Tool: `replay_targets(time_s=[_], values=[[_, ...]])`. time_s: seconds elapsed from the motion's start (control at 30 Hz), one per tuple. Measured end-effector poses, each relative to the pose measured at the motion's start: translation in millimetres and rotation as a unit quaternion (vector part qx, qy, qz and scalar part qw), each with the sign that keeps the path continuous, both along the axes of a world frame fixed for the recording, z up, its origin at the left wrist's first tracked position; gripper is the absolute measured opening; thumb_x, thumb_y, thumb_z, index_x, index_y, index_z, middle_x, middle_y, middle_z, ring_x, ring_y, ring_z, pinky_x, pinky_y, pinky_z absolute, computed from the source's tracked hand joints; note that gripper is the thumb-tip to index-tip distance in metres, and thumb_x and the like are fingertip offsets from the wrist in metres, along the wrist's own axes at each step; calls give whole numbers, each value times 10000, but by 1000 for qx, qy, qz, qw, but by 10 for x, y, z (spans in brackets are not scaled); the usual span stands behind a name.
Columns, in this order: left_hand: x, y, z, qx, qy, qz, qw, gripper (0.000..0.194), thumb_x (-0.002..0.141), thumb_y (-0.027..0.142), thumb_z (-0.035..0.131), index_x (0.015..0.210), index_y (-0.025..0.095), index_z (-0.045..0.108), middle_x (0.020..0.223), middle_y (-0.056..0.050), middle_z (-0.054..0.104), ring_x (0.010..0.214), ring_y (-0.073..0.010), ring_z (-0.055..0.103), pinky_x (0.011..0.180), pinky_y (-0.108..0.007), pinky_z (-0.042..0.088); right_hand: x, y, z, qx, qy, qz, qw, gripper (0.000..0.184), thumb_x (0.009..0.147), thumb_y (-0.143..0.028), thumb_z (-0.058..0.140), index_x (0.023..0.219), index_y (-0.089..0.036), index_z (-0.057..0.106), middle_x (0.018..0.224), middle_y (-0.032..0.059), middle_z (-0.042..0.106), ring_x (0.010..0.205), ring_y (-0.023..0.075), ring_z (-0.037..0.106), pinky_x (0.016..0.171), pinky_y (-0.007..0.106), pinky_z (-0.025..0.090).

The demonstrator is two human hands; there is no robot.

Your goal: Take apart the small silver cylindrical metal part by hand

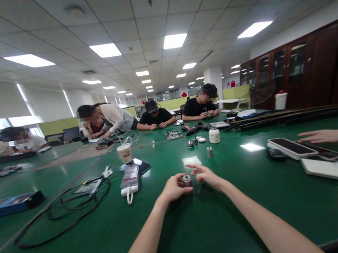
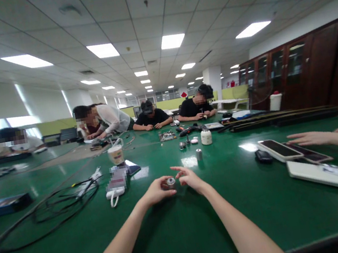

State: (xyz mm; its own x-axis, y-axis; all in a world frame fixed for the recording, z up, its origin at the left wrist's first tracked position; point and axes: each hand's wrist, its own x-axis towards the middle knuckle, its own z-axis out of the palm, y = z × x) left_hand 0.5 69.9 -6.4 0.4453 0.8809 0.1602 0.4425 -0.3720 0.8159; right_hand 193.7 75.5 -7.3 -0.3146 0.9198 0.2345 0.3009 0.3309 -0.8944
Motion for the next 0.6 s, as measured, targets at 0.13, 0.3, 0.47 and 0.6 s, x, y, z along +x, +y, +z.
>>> replay_targets(time_s=[0.13,0.3,0.47,0.6], values=[[35,-28,-7,13,40,49,998,207,916,256,642,1077,125,641,1026,-55,688,909,-195,677,839,-409,557,-83,-94,25,-16,-6,35,999,278,928,-258,623,1184,-154,595,1042,51,654,770,146,645,665,301,555],[72,-106,20,26,86,111,990,205,924,288,629,1068,142,644,1053,-57,675,953,-207,659,864,-416,538,-107,-94,-3,-22,-21,27,999,245,930,-281,622,1133,-144,619,1071,59,655,818,163,653,681,311,560],[108,-156,71,38,102,130,986,191,928,299,622,1036,143,652,1009,-49,684,904,-190,667,838,-394,545,-87,-18,-19,13,-10,-40,999,251,948,-301,598,1147,-149,601,1127,71,633,919,194,648,777,376,559],[143,-205,44,63,95,150,982,194,891,310,665,986,142,663,935,-41,697,834,-179,671,792,-367,543,-153,-69,-6,50,-1,-58,997,241,953,-300,591,1139,-147,596,1079,60,640,861,175,652,739,351,563]])
